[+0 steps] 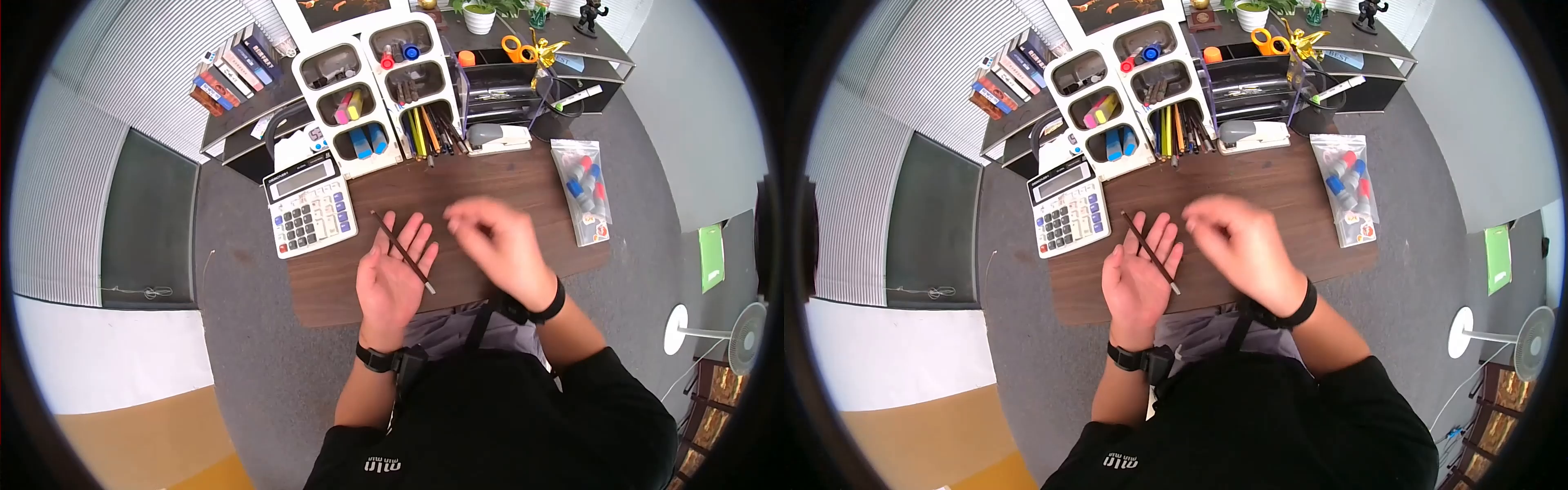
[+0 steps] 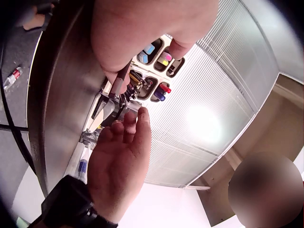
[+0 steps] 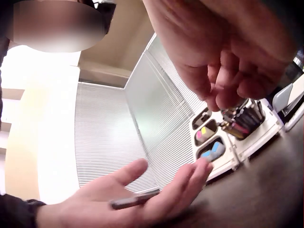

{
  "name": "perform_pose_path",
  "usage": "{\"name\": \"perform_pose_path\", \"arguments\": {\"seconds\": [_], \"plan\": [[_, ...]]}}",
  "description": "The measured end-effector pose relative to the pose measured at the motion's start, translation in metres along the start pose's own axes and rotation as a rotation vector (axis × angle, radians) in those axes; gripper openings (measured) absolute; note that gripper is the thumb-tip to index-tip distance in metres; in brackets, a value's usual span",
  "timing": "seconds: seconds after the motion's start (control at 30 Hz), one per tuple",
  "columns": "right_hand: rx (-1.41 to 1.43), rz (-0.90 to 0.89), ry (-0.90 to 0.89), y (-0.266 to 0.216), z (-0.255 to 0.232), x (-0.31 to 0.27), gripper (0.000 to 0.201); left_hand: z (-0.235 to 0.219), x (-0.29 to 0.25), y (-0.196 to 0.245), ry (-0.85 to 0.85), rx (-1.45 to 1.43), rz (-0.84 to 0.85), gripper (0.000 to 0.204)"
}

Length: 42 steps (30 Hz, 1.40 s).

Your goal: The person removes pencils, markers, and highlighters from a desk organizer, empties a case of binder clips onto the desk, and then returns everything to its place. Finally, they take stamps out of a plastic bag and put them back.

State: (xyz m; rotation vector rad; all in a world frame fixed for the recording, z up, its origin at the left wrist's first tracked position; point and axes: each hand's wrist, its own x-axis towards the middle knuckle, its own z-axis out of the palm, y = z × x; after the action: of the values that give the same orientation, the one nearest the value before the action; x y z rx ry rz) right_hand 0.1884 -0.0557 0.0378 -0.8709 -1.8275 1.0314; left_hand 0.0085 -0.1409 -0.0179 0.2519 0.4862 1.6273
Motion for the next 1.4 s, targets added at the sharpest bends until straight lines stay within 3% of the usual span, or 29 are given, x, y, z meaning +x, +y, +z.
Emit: {"name": "perform_pose_path", "arguments": {"seconds": [0.03, 0.1, 0.17, 0.2, 0.27, 0.5, 0.6, 0.63, 0.83, 1.03, 1.3, 1.4], "plan": [[-0.024, -0.065, -0.09, -0.002, 0.003, -0.01, 0.023, 0.0, 0.0, 0.0, 0.008, 0.004, 0.006, 0.069], [0.058, -0.028, -0.346, -0.013, 0.004, -0.023, 0.022, 0.0, 0.001, 0.0, 0.01, 0.051, 0.015, 0.069], [0.042, -0.034, -0.446, -0.007, 0.01, -0.033, 0.023, 0.001, 0.0, 0.0, 0.01, 0.101, 0.023, 0.07], [0.046, -0.031, -0.442, 0.0, 0.013, -0.035, 0.023, 0.004, 0.0, 0.0, 0.023, 0.112, 0.024, 0.07], [0.041, -0.207, -0.35, 0.01, 0.019, -0.036, 0.023, 0.005, -0.001, 0.001, 0.038, 0.119, 0.024, 0.069], [0.142, -0.171, -0.279, -0.016, -0.007, -0.027, 0.022, 0.003, -0.001, -0.001, 0.005, 0.028, 0.019, 0.067], [0.334, -0.042, 0.023, -0.012, -0.016, -0.022, 0.02, 0.004, -0.002, -0.001, 0.02, -0.006, 0.021, 0.067], [0.394, 0.122, 0.049, -0.011, -0.018, -0.019, 0.023, 0.003, -0.002, -0.001, 0.016, -0.008, 0.027, 0.067], [0.456, 0.209, 0.104, 0.011, -0.014, 0.033, 0.026, -0.001, -0.002, -0.001, 0.031, 0.017, 0.009, 0.066], [0.518, 0.183, 0.081, 0.012, -0.008, 0.056, 0.035, -0.001, -0.003, -0.001, 0.035, 0.05, 0.015, 0.066], [0.497, 0.104, 0.032, -0.001, -0.009, 0.042, 0.023, 0.001, -0.001, -0.003, 0.016, 0.068, 0.014, 0.066], [0.032, -0.152, 0.077, -0.016, -0.015, 0.074, 0.024, -0.002, 0.0, -0.003, 0.028, 0.068, -0.025, 0.066]]}}
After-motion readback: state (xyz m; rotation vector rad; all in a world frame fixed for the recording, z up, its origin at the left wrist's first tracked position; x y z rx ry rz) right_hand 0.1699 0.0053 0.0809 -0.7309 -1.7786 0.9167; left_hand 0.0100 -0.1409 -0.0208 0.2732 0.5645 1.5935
